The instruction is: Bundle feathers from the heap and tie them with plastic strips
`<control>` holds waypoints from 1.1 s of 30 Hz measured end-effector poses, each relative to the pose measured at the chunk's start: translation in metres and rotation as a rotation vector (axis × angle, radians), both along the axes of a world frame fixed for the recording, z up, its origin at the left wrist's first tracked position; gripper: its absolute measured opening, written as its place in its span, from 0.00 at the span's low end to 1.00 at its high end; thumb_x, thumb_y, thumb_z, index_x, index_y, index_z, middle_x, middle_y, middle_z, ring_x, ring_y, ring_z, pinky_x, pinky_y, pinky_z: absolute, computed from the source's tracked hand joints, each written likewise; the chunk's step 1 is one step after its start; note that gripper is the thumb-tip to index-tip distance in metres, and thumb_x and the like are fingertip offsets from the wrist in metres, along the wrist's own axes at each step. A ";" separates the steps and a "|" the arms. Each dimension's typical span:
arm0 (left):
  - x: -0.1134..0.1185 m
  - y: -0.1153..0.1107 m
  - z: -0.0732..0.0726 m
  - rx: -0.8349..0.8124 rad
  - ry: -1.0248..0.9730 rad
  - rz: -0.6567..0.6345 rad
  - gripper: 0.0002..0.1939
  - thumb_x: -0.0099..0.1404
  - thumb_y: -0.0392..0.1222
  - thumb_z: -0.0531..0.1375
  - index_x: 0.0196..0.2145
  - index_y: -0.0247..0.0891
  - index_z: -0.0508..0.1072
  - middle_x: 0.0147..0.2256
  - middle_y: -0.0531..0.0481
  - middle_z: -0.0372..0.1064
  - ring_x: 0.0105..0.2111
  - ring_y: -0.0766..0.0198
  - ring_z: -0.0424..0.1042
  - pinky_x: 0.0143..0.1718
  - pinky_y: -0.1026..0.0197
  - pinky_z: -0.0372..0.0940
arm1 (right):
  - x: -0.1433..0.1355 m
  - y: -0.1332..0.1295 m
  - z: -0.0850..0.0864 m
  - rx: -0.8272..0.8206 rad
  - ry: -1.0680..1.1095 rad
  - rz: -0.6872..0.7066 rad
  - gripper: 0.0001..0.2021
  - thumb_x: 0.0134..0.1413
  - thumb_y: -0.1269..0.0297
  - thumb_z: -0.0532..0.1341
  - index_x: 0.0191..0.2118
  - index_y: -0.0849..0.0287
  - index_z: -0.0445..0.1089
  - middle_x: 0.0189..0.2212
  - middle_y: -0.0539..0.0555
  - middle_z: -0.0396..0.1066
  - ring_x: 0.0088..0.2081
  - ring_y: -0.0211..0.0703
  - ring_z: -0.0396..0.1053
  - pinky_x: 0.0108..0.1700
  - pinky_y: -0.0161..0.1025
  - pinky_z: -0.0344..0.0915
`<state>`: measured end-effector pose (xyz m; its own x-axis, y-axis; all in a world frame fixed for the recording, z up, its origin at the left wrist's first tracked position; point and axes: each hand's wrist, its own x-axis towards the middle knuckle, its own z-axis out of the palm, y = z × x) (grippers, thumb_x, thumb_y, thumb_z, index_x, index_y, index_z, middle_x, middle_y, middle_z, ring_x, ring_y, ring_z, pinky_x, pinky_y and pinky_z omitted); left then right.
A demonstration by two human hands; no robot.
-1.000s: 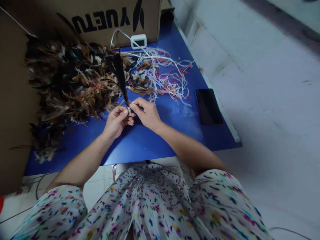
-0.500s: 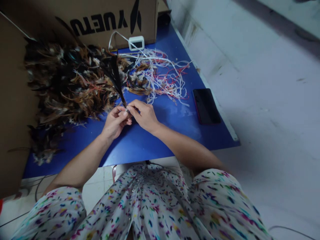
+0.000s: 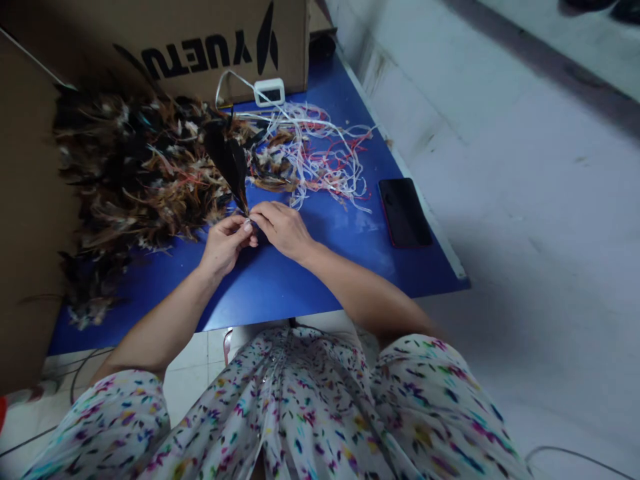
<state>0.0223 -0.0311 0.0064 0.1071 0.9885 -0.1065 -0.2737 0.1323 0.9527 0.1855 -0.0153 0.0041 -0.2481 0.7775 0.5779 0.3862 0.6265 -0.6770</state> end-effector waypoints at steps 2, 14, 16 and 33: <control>0.000 0.001 -0.001 0.017 0.011 0.006 0.25 0.42 0.52 0.77 0.30 0.34 0.73 0.23 0.56 0.71 0.20 0.72 0.72 0.24 0.67 0.72 | 0.002 0.003 -0.002 -0.018 -0.021 0.005 0.12 0.68 0.57 0.54 0.38 0.54 0.72 0.37 0.53 0.78 0.40 0.42 0.73 0.47 0.40 0.67; -0.002 0.004 -0.007 0.236 0.155 0.090 0.23 0.49 0.57 0.73 0.28 0.36 0.74 0.21 0.54 0.71 0.18 0.70 0.69 0.23 0.65 0.69 | 0.013 0.025 -0.013 -0.089 -0.071 -0.051 0.08 0.62 0.67 0.56 0.37 0.58 0.73 0.32 0.54 0.76 0.32 0.42 0.69 0.41 0.40 0.64; -0.001 0.002 -0.002 0.286 0.193 0.099 0.22 0.50 0.58 0.73 0.28 0.36 0.74 0.20 0.55 0.71 0.18 0.70 0.69 0.23 0.65 0.68 | 0.013 0.026 -0.016 -0.089 -0.084 -0.046 0.07 0.61 0.69 0.57 0.36 0.58 0.73 0.32 0.55 0.76 0.32 0.42 0.70 0.40 0.40 0.64; -0.169 -0.082 0.046 0.250 0.752 0.726 0.15 0.49 0.44 0.71 0.32 0.35 0.74 0.20 0.55 0.71 0.19 0.69 0.70 0.22 0.66 0.68 | 0.009 0.020 -0.016 -0.185 -0.244 0.001 0.08 0.61 0.70 0.58 0.39 0.59 0.75 0.37 0.57 0.78 0.38 0.46 0.73 0.46 0.44 0.66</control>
